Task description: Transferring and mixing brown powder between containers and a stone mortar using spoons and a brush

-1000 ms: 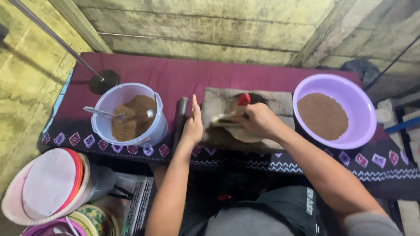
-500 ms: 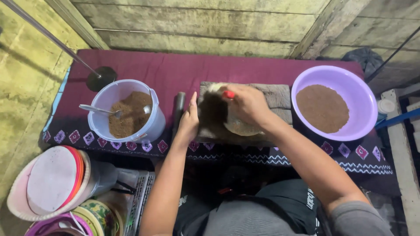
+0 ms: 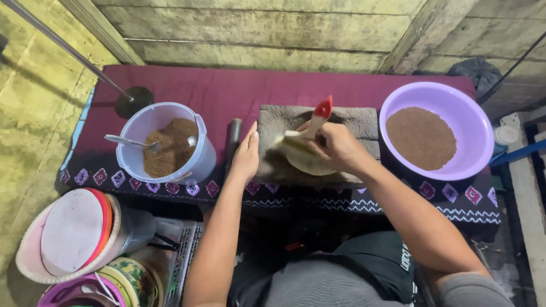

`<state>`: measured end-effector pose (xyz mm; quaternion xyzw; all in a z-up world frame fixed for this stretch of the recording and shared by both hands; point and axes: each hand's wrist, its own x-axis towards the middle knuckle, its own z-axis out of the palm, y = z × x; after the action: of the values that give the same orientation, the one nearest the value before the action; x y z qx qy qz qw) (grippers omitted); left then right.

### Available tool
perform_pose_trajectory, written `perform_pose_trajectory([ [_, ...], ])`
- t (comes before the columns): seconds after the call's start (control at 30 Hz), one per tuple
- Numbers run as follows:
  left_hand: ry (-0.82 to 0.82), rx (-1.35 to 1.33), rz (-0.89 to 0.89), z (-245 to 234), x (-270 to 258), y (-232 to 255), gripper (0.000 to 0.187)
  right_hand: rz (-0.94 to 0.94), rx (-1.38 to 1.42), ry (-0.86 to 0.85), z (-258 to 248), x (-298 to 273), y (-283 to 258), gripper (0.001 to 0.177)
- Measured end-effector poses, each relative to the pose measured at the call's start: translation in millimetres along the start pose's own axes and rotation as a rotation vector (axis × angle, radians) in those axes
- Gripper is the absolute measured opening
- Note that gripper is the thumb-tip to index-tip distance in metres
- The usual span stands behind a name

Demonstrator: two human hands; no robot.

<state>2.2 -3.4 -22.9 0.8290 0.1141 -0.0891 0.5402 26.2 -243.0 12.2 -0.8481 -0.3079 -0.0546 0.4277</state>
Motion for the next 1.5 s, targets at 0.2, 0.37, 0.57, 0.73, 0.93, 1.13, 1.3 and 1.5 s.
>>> perform_pose_trajectory([
  [0.2,-0.021,0.073,-0.020,-4,3,2,0.054,0.186,0.263,0.193,-14,-4,-1,0.017],
  [0.37,-0.031,0.074,-0.023,-5,-3,6,0.055,0.181,-0.027,0.003,-22,-21,13,0.018],
  [0.57,-0.046,0.099,0.000,-13,-27,43,0.057,0.379,0.098,0.367,-52,-44,55,0.023],
  [0.73,-0.063,0.390,0.181,-9,16,34,0.076,0.419,0.222,0.425,-31,-57,70,0.029],
  [0.93,0.018,0.399,0.312,12,68,27,0.062,0.536,0.366,0.362,-12,-33,36,0.027],
  [1.13,0.018,0.430,0.384,30,93,-2,0.044,0.375,0.005,0.406,30,-21,69,0.022],
  [1.3,0.025,0.438,0.412,29,96,-3,0.031,0.285,0.126,-0.017,9,-5,16,0.021],
  [1.5,0.018,0.423,0.415,24,79,10,0.031,0.350,0.041,0.036,-16,-11,37,0.019],
])
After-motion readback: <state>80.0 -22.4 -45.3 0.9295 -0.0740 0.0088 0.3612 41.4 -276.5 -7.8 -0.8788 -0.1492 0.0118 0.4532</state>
